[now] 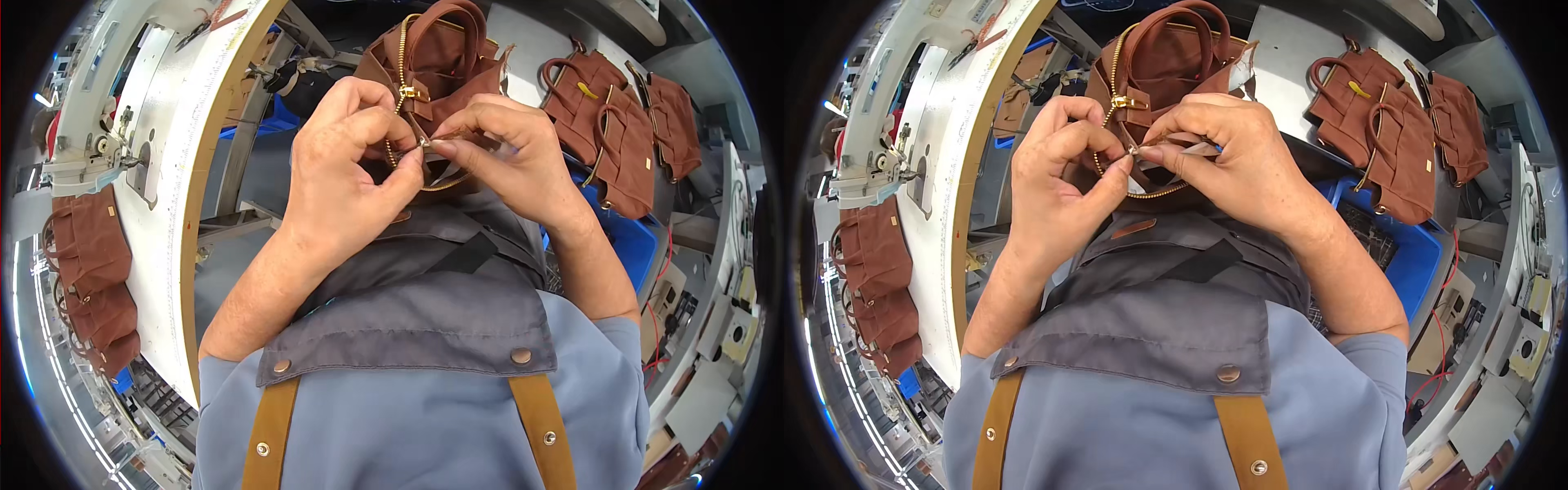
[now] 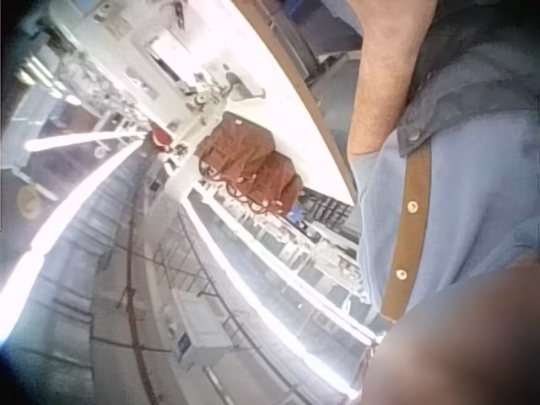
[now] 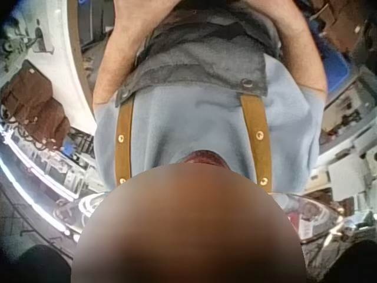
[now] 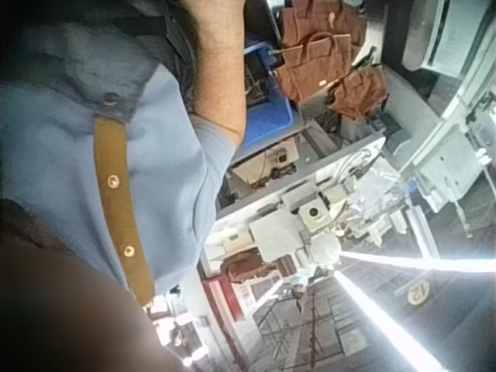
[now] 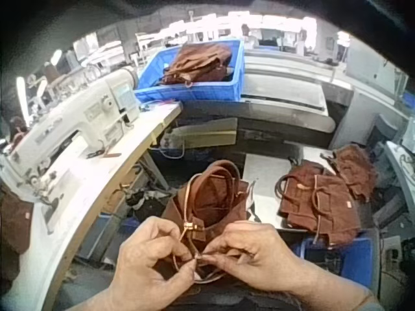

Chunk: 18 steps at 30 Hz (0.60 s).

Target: Inspecting and trimming threads from the interior and exterior of a leather bag during the finishing process.

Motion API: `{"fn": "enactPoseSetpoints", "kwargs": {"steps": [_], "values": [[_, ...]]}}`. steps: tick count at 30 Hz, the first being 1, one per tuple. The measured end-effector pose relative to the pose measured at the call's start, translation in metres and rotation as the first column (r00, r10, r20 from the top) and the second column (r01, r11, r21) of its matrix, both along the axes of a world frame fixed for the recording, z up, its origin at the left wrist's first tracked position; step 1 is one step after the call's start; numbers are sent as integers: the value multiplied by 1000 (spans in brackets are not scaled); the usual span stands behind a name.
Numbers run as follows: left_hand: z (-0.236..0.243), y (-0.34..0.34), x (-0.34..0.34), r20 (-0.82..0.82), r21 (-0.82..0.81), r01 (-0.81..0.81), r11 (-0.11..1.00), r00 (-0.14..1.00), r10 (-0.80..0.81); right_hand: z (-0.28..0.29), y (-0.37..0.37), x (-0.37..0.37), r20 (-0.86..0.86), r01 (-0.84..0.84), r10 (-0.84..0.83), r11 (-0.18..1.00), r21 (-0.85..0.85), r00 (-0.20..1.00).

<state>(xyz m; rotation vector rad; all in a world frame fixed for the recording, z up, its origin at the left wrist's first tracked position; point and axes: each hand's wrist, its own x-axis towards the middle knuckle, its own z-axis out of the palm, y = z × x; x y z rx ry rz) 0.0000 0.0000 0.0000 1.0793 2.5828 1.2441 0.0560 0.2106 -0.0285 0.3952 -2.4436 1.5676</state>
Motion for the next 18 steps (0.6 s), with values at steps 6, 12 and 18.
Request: {"fn": "enactPoseSetpoints", "kwargs": {"steps": [6,12,18], "values": [[-13,-1,-9,437,314,-17,949,890,-129,-12,4,-5,68,19,-7,985,-173,998],[-16,4,-6,419,319,-32,947,901,-111,9,2,7,-64,188,-185,981,43,981],[-14,9,-4,415,317,-59,947,906,-83,24,-2,31,-392,339,-135,786,517,910]]}}
